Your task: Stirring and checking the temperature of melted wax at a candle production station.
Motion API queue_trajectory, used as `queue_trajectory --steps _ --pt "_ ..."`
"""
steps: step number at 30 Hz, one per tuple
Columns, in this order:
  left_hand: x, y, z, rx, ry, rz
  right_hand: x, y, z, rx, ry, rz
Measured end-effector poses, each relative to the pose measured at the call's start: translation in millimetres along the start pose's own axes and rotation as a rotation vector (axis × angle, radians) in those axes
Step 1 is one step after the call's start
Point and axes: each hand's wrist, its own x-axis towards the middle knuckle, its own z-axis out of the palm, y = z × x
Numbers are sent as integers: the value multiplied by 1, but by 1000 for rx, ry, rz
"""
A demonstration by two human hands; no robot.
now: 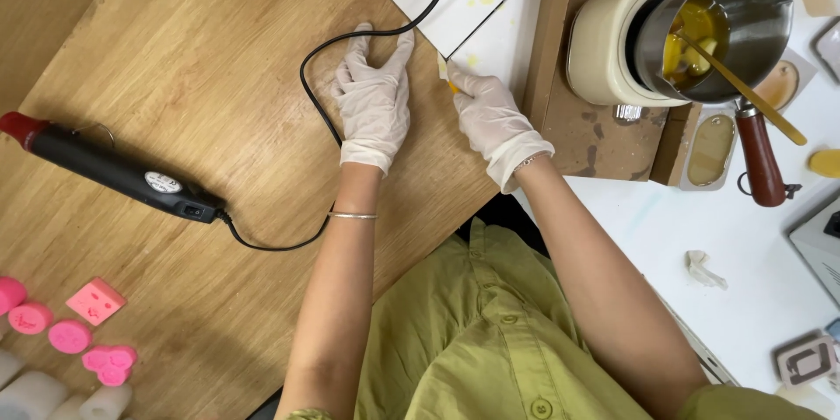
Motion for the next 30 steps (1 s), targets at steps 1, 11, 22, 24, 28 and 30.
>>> queue_trajectory --steps 1,11,22,24,28,30 --pt "1 0 2 -1 2 2 14 14 3 0 3 -2" --pt "3 4 -1 -26 8 -27 29 -2 22 -211 85 -106" --pt "2 -3 -2 -834 -70 -286 -14 6 -5 479 -233 25" --pt "-10 17 -30 -1409 -143 -154 -45 10 -20 661 -380 -104" --pt "-38 78 -103 -1724 -149 -137 -117 4 -60 782 -360 -171" --pt "-46 96 -110 -1734 -159 -152 -146 4 -81 813 -269 -129"
